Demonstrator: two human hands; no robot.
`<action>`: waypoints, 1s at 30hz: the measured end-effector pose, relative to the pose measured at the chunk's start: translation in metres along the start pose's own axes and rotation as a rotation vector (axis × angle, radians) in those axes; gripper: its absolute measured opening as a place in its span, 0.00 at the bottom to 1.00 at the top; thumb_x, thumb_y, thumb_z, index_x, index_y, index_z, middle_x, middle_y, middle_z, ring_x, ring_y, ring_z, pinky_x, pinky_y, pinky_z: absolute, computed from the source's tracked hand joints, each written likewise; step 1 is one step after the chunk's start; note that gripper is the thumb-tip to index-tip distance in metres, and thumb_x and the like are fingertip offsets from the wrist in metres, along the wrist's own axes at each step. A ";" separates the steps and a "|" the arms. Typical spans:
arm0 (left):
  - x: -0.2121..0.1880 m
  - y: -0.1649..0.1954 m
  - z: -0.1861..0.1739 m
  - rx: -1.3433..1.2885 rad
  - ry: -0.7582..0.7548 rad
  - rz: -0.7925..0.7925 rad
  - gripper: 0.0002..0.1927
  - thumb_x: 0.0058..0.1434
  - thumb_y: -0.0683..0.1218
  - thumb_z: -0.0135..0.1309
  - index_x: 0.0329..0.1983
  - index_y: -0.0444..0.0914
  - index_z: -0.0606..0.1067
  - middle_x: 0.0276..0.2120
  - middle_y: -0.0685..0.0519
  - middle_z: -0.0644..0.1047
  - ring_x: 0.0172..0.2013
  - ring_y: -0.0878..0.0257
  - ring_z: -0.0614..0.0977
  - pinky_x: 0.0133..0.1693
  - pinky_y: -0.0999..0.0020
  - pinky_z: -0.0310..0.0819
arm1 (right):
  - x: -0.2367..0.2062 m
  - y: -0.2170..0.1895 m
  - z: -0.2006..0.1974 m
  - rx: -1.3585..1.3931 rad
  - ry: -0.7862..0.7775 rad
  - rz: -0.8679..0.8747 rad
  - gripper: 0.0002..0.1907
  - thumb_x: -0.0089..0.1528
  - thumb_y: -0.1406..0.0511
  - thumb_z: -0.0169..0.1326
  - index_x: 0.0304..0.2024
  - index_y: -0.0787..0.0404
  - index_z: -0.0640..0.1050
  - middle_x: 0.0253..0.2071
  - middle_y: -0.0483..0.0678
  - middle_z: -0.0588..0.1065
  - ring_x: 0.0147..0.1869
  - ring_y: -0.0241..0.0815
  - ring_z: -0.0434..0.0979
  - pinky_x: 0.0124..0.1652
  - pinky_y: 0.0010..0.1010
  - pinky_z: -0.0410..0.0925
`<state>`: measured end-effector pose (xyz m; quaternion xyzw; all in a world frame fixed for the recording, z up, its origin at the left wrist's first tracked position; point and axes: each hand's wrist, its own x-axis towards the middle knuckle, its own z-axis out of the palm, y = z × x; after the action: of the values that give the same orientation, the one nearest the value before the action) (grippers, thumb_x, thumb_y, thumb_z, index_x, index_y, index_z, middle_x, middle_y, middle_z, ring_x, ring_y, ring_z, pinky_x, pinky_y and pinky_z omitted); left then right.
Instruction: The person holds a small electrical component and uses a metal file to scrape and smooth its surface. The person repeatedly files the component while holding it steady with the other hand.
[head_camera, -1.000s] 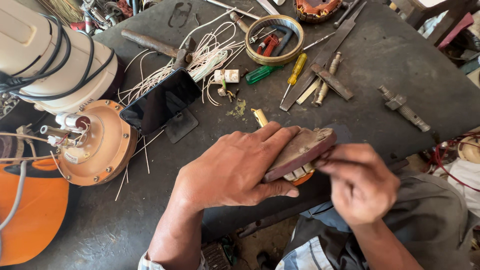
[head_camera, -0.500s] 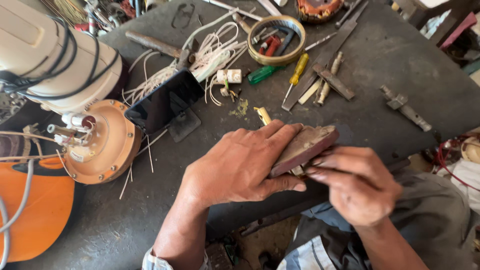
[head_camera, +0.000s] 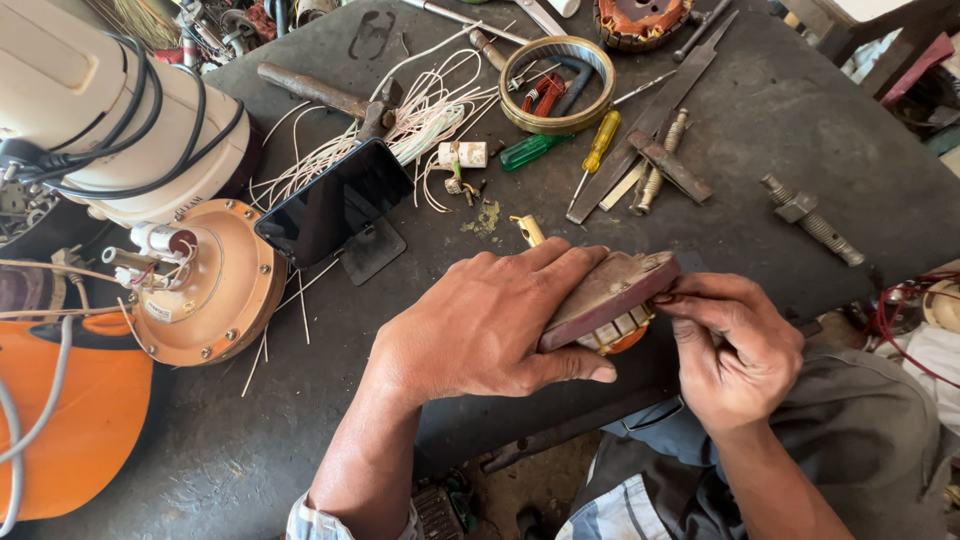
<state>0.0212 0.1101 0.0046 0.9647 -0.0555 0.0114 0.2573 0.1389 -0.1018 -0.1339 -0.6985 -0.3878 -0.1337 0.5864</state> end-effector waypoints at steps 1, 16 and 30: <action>0.000 0.000 0.000 -0.001 -0.001 -0.003 0.48 0.55 0.72 0.55 0.67 0.34 0.66 0.51 0.41 0.78 0.40 0.40 0.83 0.40 0.50 0.77 | 0.000 -0.001 -0.001 0.006 0.000 0.014 0.04 0.64 0.77 0.62 0.40 0.68 0.80 0.45 0.54 0.79 0.37 0.34 0.80 0.35 0.19 0.71; -0.001 0.004 -0.003 0.014 -0.025 -0.015 0.46 0.57 0.70 0.54 0.68 0.34 0.65 0.53 0.43 0.77 0.41 0.39 0.82 0.40 0.48 0.75 | 0.015 -0.019 -0.005 -0.057 -0.064 -0.271 0.06 0.63 0.76 0.61 0.38 0.61 0.81 0.44 0.47 0.80 0.47 0.37 0.83 0.41 0.25 0.79; 0.001 0.006 -0.003 0.030 -0.036 -0.016 0.45 0.58 0.70 0.53 0.67 0.35 0.65 0.52 0.42 0.77 0.40 0.40 0.82 0.40 0.49 0.76 | 0.014 -0.028 0.001 -0.035 -0.030 -0.462 0.06 0.54 0.70 0.66 0.31 0.58 0.81 0.39 0.46 0.79 0.45 0.40 0.81 0.42 0.30 0.76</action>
<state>0.0216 0.1061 0.0101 0.9688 -0.0525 -0.0071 0.2420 0.1286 -0.0955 -0.1052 -0.6033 -0.5436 -0.2608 0.5221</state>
